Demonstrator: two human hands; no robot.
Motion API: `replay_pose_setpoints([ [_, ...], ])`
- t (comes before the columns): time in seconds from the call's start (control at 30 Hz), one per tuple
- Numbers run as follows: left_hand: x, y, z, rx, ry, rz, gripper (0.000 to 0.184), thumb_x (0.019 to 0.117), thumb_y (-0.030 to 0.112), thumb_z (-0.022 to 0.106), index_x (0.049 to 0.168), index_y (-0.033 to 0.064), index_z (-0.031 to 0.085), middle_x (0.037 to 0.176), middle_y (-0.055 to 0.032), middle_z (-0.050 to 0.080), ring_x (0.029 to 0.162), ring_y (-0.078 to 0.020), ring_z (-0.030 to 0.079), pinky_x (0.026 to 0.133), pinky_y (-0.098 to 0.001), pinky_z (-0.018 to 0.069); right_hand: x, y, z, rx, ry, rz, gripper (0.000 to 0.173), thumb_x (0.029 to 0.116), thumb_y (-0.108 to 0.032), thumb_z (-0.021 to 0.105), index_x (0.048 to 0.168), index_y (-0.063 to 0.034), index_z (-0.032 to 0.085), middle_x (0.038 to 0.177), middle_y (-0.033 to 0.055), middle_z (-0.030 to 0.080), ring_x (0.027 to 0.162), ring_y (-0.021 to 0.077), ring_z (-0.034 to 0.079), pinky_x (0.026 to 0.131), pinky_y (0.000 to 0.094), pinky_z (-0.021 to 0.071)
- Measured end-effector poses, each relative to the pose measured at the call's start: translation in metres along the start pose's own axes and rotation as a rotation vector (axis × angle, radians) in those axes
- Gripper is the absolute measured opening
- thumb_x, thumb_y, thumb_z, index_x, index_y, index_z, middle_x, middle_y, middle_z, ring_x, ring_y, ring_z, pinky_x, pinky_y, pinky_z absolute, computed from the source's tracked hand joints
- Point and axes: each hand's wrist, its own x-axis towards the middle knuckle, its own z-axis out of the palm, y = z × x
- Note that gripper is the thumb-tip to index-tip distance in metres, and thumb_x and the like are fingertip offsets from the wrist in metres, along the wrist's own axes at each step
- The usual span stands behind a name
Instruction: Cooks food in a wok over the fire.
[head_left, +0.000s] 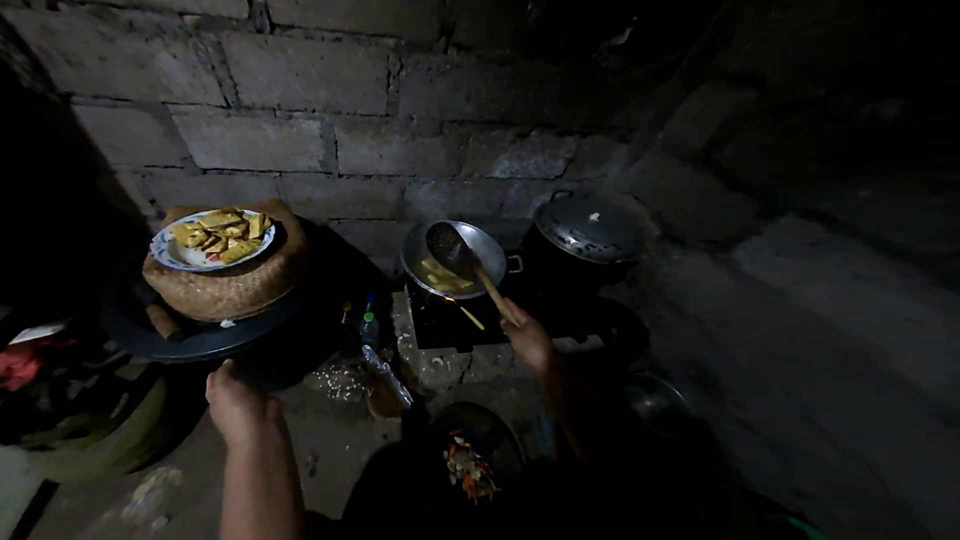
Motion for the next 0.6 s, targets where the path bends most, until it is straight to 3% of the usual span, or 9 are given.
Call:
replay_pose_setpoints([
  [0.13, -0.001, 0.000, 0.000, -0.002, -0.001, -0.015, 0.035, 0.1072, 0.021, 0.043, 0.138, 0.0051, 0.047, 0.115, -0.0100, 0.058, 0.095, -0.0148, 0.059, 0.080, -0.0351, 0.0523, 0.003, -0.002, 0.004, 0.051, 0.031, -0.002, 0.055, 0.1095, -0.015, 0.047, 0.163, -0.0139, 0.032, 0.160, 0.0152, 0.043, 0.141, 0.0289, 0.050, 0.114, 0.0473, 0.0424],
  [0.23, -0.002, 0.001, 0.001, -0.013, 0.010, -0.014, 0.030, 0.1074, 0.022, 0.043, 0.132, 0.0061, 0.048, 0.105, -0.0072, 0.057, 0.085, -0.0124, 0.059, 0.072, -0.0319, 0.0524, 0.013, 0.001, 0.012, 0.096, 0.018, 0.027, 0.054, 0.1092, -0.015, 0.047, 0.162, -0.0131, 0.033, 0.153, 0.0182, 0.049, 0.124, 0.0297, 0.059, 0.103, 0.0457, 0.0479],
  [0.33, -0.003, 0.002, 0.002, 0.002, 0.027, -0.022, 0.032, 0.1070, 0.021, 0.043, 0.135, 0.0060, 0.049, 0.110, -0.0093, 0.057, 0.091, -0.0145, 0.059, 0.076, -0.0348, 0.0519, 0.025, 0.003, 0.020, 0.067, -0.017, 0.029, 0.053, 0.1093, -0.016, 0.047, 0.161, -0.0130, 0.035, 0.150, 0.0186, 0.052, 0.118, 0.0291, 0.061, 0.099, 0.0441, 0.0489],
  [0.43, -0.004, 0.003, 0.002, 0.021, 0.025, -0.023, 0.034, 0.1072, 0.022, 0.043, 0.137, 0.0055, 0.048, 0.117, -0.0116, 0.057, 0.099, -0.0171, 0.059, 0.081, -0.0378, 0.0522, 0.036, 0.002, 0.026, 0.060, -0.049, 0.010, 0.055, 0.1090, -0.015, 0.047, 0.162, -0.0124, 0.033, 0.151, 0.0195, 0.051, 0.123, 0.0297, 0.059, 0.104, 0.0445, 0.0473],
  [0.53, -0.002, 0.002, 0.002, 0.005, 0.027, -0.028, 0.035, 0.1067, 0.022, 0.044, 0.137, 0.0059, 0.049, 0.118, -0.0117, 0.058, 0.101, -0.0180, 0.059, 0.081, -0.0389, 0.0518, 0.040, -0.002, 0.024, 0.093, -0.079, 0.018, 0.056, 0.1088, -0.014, 0.047, 0.162, -0.0137, 0.032, 0.150, 0.0203, 0.051, 0.121, 0.0297, 0.059, 0.101, 0.0447, 0.0483],
  [0.6, 0.000, 0.001, 0.000, -0.007, 0.016, -0.017, 0.036, 0.1073, 0.022, 0.043, 0.139, 0.0055, 0.047, 0.116, -0.0112, 0.058, 0.098, -0.0171, 0.060, 0.080, -0.0378, 0.0525, 0.036, -0.008, 0.019, 0.127, -0.075, 0.048, 0.054, 0.1083, -0.015, 0.047, 0.161, -0.0149, 0.035, 0.131, 0.0166, 0.059, 0.093, 0.0207, 0.057, 0.080, 0.0369, 0.0482],
])
